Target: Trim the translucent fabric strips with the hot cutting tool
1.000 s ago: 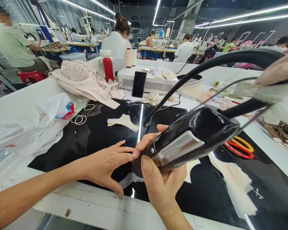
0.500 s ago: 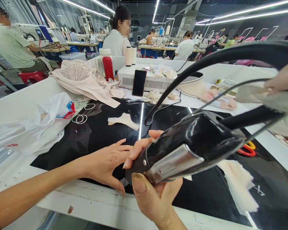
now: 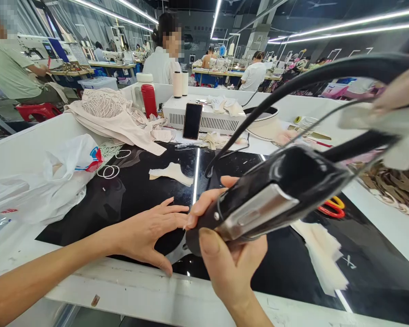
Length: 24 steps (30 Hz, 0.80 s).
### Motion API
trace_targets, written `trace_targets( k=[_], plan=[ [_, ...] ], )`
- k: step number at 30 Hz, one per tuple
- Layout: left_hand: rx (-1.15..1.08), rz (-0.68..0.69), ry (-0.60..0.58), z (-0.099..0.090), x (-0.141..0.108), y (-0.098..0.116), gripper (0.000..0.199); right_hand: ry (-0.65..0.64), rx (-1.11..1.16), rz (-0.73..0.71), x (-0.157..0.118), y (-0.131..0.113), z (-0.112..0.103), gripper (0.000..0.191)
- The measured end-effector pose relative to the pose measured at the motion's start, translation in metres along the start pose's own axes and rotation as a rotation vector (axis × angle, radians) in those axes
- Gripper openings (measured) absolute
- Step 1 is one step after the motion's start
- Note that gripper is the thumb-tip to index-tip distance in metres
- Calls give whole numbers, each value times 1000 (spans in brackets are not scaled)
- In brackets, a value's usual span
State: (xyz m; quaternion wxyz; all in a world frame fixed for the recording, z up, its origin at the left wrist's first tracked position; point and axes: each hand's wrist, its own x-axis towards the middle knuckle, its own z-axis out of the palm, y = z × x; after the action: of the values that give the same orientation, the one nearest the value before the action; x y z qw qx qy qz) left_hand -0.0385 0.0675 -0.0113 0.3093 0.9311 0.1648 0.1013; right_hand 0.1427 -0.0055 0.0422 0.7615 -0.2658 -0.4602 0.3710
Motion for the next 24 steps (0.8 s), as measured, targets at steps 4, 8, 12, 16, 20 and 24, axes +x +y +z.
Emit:
trace_targets(
  k=[4,8,12,16,20,24],
  plan=[
    [24,20,-5,-2,-2,1,53,84,-15,-47,7,-6,-9,45],
    [32,19,-56,-5,-3,5,31,107,-55,-41,9,-8,-18,44],
    [25,11,-79,-7,-5,9,21,132,-98,-66,11,-10,-27,43],
    [67,1,-64,-13,-7,8,24,145,-123,-92,15,-10,-36,41],
    [196,29,28,-17,-13,-1,30,156,-109,-74,14,-5,-37,41],
    [347,89,208,-15,-16,-18,35,142,-97,-37,13,0,-32,34]
  ],
)
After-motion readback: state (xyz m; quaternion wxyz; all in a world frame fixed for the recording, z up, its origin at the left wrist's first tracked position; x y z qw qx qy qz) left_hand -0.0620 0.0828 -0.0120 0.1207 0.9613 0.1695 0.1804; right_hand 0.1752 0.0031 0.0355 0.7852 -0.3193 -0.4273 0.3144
